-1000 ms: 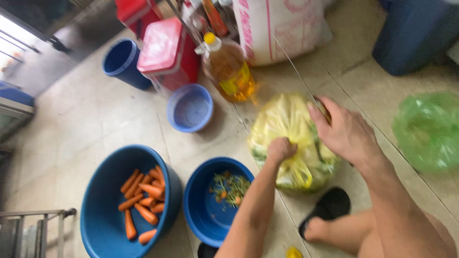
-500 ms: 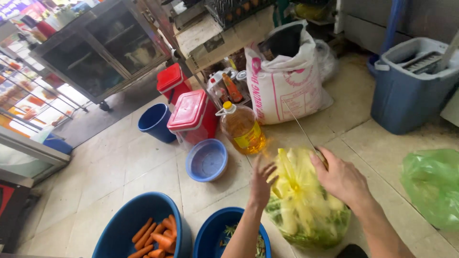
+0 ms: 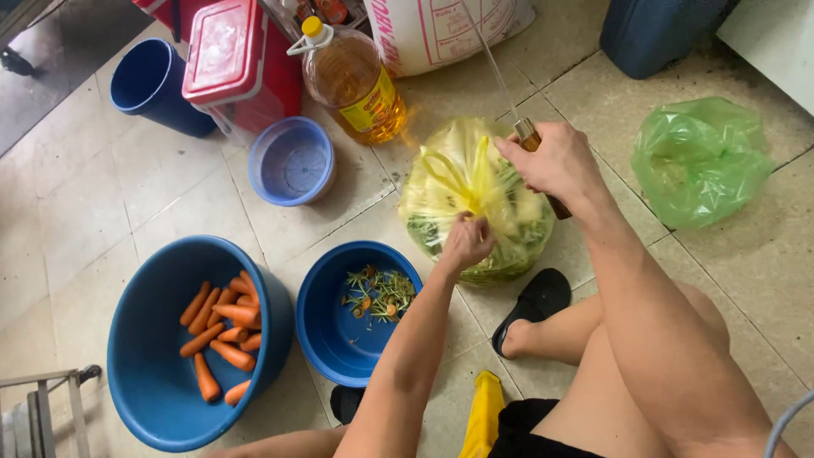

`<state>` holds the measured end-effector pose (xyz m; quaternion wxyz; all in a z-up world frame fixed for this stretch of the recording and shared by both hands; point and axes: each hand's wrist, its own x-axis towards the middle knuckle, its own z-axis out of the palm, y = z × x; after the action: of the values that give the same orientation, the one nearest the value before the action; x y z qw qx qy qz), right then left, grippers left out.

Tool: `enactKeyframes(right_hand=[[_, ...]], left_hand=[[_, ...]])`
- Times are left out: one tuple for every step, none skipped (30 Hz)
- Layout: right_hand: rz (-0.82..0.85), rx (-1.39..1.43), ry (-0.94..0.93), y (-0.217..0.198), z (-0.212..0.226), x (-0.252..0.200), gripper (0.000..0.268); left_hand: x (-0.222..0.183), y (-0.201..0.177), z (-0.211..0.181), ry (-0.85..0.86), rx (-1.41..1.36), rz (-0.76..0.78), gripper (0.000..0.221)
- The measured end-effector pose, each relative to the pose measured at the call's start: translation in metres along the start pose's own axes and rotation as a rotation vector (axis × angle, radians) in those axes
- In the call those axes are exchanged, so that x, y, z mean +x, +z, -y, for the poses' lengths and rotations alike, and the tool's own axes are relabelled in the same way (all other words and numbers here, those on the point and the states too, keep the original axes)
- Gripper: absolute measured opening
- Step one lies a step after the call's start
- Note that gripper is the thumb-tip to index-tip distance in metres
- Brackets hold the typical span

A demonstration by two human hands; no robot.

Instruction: Trim the green tops off white radishes using a knife and transfer them to a separate bowl.

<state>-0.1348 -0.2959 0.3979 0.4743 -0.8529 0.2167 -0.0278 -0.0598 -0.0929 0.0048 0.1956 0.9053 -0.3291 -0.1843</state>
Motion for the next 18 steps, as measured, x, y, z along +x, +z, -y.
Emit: enactKeyframes(right_hand=[[0.008, -0.004, -0.006, 0.008, -0.006, 0.007, 0.036], [0.029, 0.021, 0.061, 0.018, -0.012, 0.013, 0.031], [0.05, 0.046, 0.128, 0.03, -0.017, 0.018, 0.027], [0.07, 0.038, 0.115, 0.044, -0.034, 0.019, 0.027], [0.029, 0.096, 0.097, 0.06, -0.049, 0.021, 0.021], [0.023, 0.15, 0.071, 0.085, -0.058, 0.026, 0.017], [0.079, 0.137, 0.05, 0.094, -0.099, 0.039, 0.017], [0.103, 0.218, 0.113, 0.113, -0.135, 0.051, 0.016], [0.13, 0.294, 0.182, 0.133, -0.167, 0.064, 0.017], [0.196, 0.288, 0.16, 0.137, -0.172, 0.055, 0.017], [0.159, 0.134, 0.156, 0.139, -0.178, 0.051, 0.019], [0.093, -0.014, 0.142, 0.133, -0.187, 0.053, 0.022], [0.129, -0.016, 0.11, 0.145, -0.208, 0.063, 0.022], [0.086, -0.043, 0.081, 0.149, -0.23, 0.074, 0.026], [0.042, -0.069, 0.051, 0.152, -0.251, 0.088, 0.032], [0.057, -0.077, 0.042, 0.152, -0.258, 0.095, 0.032], [0.111, 0.097, -0.003, 0.151, -0.266, 0.103, 0.029], [0.155, 0.277, -0.042, 0.15, -0.273, 0.11, 0.028]], left_hand=[[-0.016, -0.027, -0.028, -0.008, -0.004, -0.006, 0.038], [-0.033, -0.054, -0.055, -0.119, -0.208, -0.181, 0.049], [-0.051, -0.08, -0.081, -0.228, -0.405, -0.361, 0.074], [-0.044, -0.076, -0.078, -0.247, -0.411, -0.377, 0.074], [-0.037, -0.073, -0.073, -0.191, -0.205, -0.452, 0.073], [-0.037, -0.074, -0.06, -0.172, 0.004, -0.525, 0.071], [-0.031, -0.075, -0.074, -0.231, 0.001, -0.544, 0.071], [-0.031, -0.082, -0.079, -0.294, -0.042, -0.435, 0.062], [-0.029, -0.09, -0.081, -0.356, -0.095, -0.328, 0.054], [-0.034, -0.096, -0.08, -0.42, -0.093, -0.353, 0.054], [-0.036, -0.102, -0.079, -0.324, -0.054, -0.414, 0.049], [-0.026, -0.109, -0.081, -0.203, -0.007, -0.474, 0.049], [-0.02, -0.105, -0.064, -0.243, 0.002, -0.5, 0.049], [-0.008, -0.101, -0.054, -0.217, 0.048, -0.4, 0.05], [0.005, -0.099, -0.044, -0.191, 0.092, -0.298, 0.053], [0.001, -0.094, -0.037, -0.208, 0.086, -0.305, 0.053], [-0.001, -0.089, -0.032, -0.214, 0.008, -0.194, 0.063], [-0.004, -0.086, -0.026, -0.207, -0.063, -0.081, 0.073]])
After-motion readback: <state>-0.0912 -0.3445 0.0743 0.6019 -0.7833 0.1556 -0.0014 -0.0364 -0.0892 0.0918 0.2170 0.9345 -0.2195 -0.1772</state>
